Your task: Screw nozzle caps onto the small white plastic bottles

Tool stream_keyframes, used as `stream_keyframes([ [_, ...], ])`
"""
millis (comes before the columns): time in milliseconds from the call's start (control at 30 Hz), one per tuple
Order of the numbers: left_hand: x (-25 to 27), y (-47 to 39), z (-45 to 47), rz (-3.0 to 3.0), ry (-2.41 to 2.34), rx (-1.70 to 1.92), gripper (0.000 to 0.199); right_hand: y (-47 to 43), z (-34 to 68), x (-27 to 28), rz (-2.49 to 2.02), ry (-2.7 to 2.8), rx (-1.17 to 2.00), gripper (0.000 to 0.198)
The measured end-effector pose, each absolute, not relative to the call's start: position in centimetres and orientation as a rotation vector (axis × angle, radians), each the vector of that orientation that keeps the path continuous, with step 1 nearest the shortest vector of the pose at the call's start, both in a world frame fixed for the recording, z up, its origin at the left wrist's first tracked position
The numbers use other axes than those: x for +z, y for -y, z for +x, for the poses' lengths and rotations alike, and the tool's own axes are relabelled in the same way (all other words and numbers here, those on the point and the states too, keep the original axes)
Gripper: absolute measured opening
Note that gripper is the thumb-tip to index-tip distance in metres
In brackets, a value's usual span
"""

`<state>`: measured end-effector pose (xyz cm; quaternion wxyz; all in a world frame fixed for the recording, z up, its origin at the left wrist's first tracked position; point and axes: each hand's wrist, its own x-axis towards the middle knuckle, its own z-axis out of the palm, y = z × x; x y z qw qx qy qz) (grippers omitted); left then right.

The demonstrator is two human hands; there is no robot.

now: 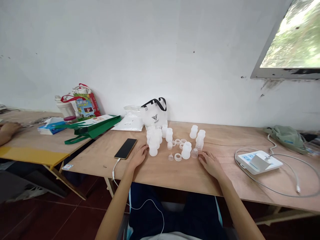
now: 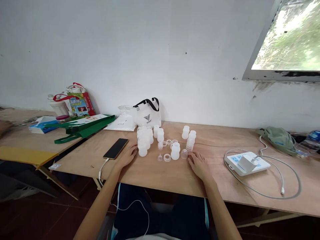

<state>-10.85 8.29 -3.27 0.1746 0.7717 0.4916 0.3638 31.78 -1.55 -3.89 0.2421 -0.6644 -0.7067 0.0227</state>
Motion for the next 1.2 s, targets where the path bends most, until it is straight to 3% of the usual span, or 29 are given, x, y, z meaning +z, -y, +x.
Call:
stream_keyframes([
  [433, -1.0, -7.1, -10.1, 2.115, -1.548, 1.153, 0.030, 1.6, 32.5, -3.8, -1.790, 2.014, 0.038, 0.033],
  [600, 3.2, -4.4, -8.9, 1.855, -1.848, 1.575, 0.028, 1.7, 32.6, -3.8, -1.753, 1.992, 0.082, 0.033],
  [733, 5.9, -1.1, -6.6, 1.878, -1.485, 1.917, 0.029, 1.7, 32.6, -3.9, -1.752, 1.991, 0.078, 0.033],
  [800, 6.4, 0.4, -4.9, 2.045, -1.308, 1.763, 0.032, 1.7, 32.6, -3.9, -1.749, 1.994, 0.083, 0.034],
  [967, 5.1, 2.2, -0.7, 2.351, -0.986, 0.869, 0.031, 1.7, 32.6, -4.0, -1.709, 1.966, 0.119, 0.033],
  [1200, 1.6, 1.4, 0.8, 2.432, -1.014, 0.617, 0.025, 1.5, 32.7, -4.2, -1.706, 1.829, 0.143, 0.026],
])
